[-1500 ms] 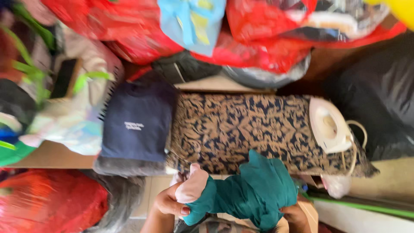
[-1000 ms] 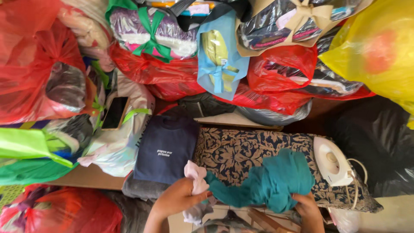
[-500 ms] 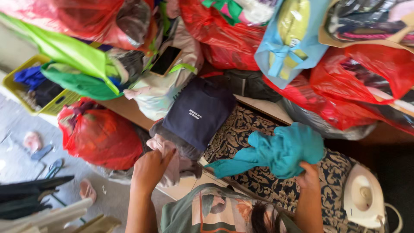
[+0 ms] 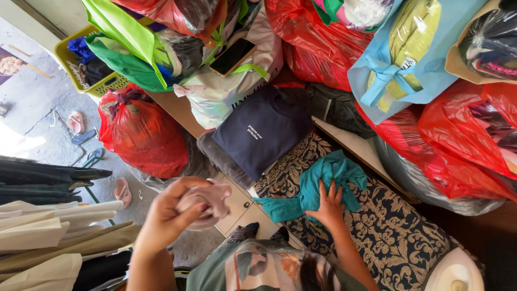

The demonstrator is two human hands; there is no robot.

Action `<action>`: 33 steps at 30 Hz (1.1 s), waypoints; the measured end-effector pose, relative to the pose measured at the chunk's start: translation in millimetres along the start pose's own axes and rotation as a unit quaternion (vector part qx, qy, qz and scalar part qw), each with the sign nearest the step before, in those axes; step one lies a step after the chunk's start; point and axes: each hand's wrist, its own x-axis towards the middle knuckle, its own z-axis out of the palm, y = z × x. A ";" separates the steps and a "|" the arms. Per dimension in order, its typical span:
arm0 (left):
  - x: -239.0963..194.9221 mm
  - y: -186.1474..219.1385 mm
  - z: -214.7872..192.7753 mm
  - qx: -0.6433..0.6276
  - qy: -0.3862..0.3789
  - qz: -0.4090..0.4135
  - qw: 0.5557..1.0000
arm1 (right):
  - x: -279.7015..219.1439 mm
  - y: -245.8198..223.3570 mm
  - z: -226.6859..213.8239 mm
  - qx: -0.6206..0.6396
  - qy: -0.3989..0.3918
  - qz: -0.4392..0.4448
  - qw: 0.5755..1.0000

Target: The person irons a pink garment on a patterned ironing board, repeatedly smoothing and repositioning the fabric. They also handle a teal cloth and a dark blue shirt, placing them aside before continuing to iron the pink item.

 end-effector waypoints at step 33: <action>139.2 -203.2 83.8 0.167 -0.333 0.117 0.921 | -96.6 -11.3 -132.7 0.789 0.388 -0.241 0.411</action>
